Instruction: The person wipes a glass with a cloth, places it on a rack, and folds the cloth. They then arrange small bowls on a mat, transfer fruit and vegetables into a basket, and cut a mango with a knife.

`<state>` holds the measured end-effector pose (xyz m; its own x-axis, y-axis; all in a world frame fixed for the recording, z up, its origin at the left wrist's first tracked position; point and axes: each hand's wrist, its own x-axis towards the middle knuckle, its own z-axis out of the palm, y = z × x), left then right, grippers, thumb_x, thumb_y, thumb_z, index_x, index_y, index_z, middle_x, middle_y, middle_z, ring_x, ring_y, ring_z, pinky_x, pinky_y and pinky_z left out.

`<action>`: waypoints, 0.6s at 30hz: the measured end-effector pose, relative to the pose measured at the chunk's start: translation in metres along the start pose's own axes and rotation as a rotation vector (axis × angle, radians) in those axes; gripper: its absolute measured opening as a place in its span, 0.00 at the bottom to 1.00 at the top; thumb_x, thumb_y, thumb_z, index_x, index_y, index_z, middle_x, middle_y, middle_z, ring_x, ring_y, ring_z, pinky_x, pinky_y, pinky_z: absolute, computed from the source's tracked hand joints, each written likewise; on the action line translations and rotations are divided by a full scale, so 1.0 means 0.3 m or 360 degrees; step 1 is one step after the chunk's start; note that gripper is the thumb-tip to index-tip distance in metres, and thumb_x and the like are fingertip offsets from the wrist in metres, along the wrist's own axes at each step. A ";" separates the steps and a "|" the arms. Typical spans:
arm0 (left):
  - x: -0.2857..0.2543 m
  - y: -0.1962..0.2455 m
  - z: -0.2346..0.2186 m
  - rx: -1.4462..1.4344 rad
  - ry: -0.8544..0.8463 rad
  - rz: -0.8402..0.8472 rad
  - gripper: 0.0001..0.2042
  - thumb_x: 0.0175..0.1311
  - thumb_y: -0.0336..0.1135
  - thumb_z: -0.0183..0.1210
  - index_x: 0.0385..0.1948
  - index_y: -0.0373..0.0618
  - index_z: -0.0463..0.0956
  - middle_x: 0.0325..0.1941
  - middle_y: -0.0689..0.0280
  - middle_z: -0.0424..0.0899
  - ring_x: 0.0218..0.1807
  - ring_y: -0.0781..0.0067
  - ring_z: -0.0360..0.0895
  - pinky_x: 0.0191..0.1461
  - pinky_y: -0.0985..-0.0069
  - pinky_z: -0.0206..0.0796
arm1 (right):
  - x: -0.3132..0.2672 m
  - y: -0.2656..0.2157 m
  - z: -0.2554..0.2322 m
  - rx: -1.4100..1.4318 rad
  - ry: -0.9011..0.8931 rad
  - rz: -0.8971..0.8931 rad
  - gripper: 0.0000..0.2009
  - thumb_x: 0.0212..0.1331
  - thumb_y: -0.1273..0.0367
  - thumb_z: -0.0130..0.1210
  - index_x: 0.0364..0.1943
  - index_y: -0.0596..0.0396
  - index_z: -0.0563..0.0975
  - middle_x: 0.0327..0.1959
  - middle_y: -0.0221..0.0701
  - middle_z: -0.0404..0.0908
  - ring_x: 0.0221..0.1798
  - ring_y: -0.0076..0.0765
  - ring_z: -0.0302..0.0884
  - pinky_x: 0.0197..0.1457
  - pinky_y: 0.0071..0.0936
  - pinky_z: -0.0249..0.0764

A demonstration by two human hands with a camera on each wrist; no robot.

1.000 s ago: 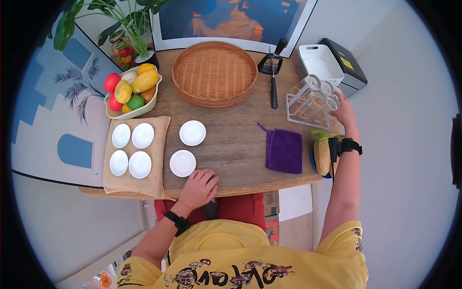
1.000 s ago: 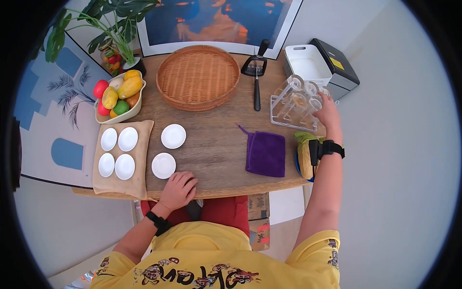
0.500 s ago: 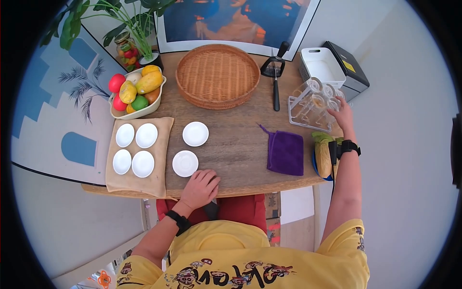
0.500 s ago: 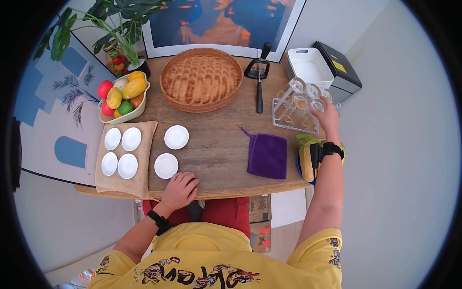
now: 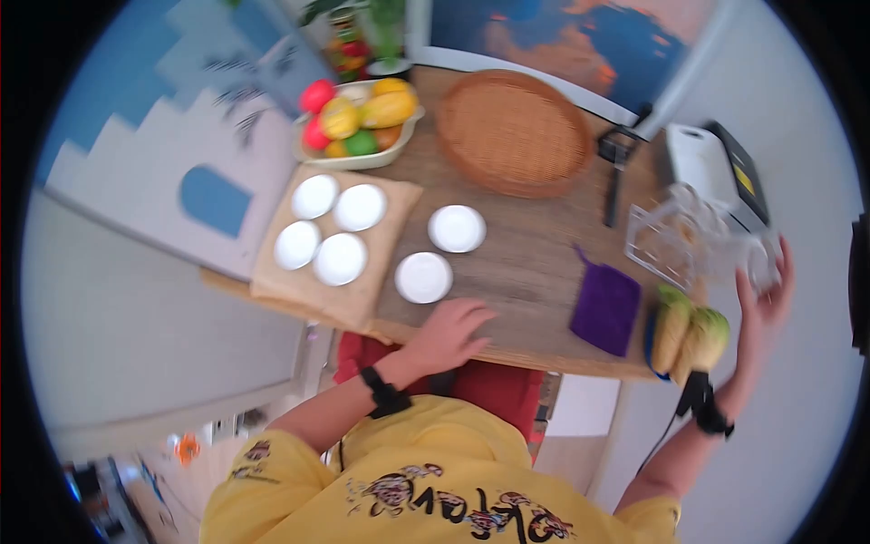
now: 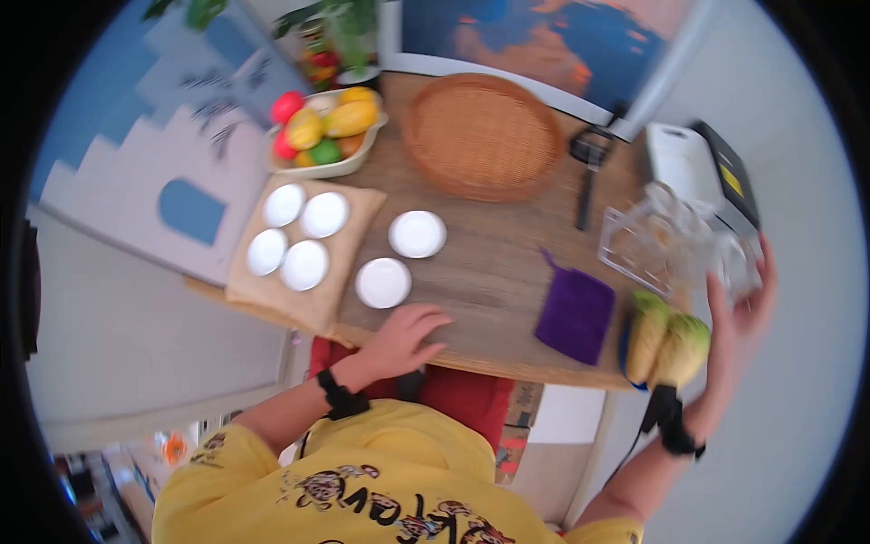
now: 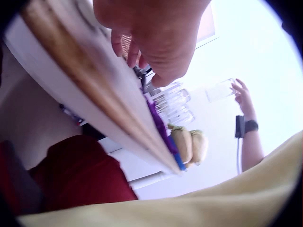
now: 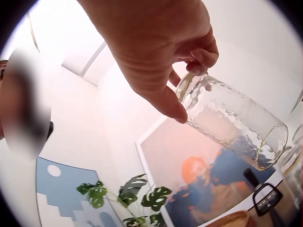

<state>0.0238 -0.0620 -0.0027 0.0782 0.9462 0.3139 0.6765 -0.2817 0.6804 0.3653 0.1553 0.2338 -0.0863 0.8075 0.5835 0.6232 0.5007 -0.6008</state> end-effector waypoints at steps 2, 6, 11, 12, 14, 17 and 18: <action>0.043 0.089 -0.052 -0.0237 0.0066 -0.0138 0.30 0.60 0.40 0.66 0.64 0.46 0.68 0.64 0.52 0.71 0.65 0.49 0.68 0.70 0.58 0.60 | -0.105 -0.102 0.057 0.0024 -0.0092 0.0057 0.40 0.47 0.75 0.69 0.70 0.48 0.67 0.60 0.28 0.74 0.35 0.18 0.64 0.37 0.16 0.62; 0.121 0.223 -0.193 -0.0554 0.0205 -0.0134 0.40 0.58 0.43 0.69 0.71 0.45 0.59 0.71 0.51 0.65 0.71 0.48 0.63 0.74 0.59 0.55 | -0.291 -0.311 0.251 0.0120 -0.0562 -0.0020 0.44 0.38 0.77 0.71 0.69 0.50 0.69 0.55 0.24 0.77 0.29 0.16 0.57 0.31 0.15 0.61; 0.080 0.223 -0.266 -0.0385 0.0292 -0.0166 0.42 0.56 0.42 0.70 0.72 0.44 0.57 0.71 0.52 0.66 0.71 0.51 0.64 0.74 0.59 0.56 | -0.420 -0.462 0.443 0.0439 -0.1078 -0.0176 0.44 0.34 0.76 0.75 0.66 0.51 0.71 0.54 0.29 0.78 0.30 0.23 0.66 0.31 0.20 0.64; 0.059 0.218 -0.278 -0.0343 0.0262 -0.0231 0.42 0.55 0.41 0.71 0.71 0.43 0.58 0.70 0.53 0.67 0.71 0.51 0.65 0.74 0.60 0.57 | -0.436 -0.486 0.467 0.0449 -0.1083 -0.0182 0.44 0.34 0.76 0.75 0.66 0.51 0.71 0.54 0.29 0.78 0.30 0.23 0.66 0.31 0.20 0.64; 0.017 0.205 -0.293 -0.0333 0.0303 -0.0308 0.40 0.54 0.40 0.72 0.69 0.43 0.60 0.69 0.54 0.68 0.70 0.52 0.66 0.72 0.60 0.59 | -0.463 -0.526 0.509 0.0533 -0.1153 -0.0305 0.43 0.36 0.74 0.76 0.65 0.50 0.72 0.55 0.32 0.79 0.34 0.26 0.72 0.31 0.22 0.66; -0.041 0.176 -0.321 -0.0331 0.0342 -0.0458 0.38 0.52 0.39 0.72 0.65 0.44 0.64 0.66 0.56 0.71 0.67 0.52 0.69 0.69 0.61 0.64 | -0.493 -0.573 0.556 0.0529 -0.1294 -0.0366 0.42 0.39 0.73 0.75 0.66 0.50 0.70 0.60 0.36 0.77 0.40 0.33 0.77 0.36 0.24 0.73; -0.054 0.165 -0.336 -0.0337 0.0353 -0.0523 0.36 0.51 0.40 0.73 0.63 0.44 0.66 0.65 0.57 0.72 0.66 0.52 0.71 0.67 0.62 0.66 | -0.501 -0.576 0.572 0.0535 -0.1339 -0.0411 0.42 0.41 0.74 0.74 0.67 0.50 0.69 0.62 0.38 0.76 0.41 0.34 0.78 0.38 0.26 0.75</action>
<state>-0.0177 -0.1074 0.0926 -0.2905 0.9404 0.1770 0.4726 -0.0199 0.8811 0.1373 0.0008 0.1563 -0.8052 0.5533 0.2134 0.2607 0.6534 -0.7107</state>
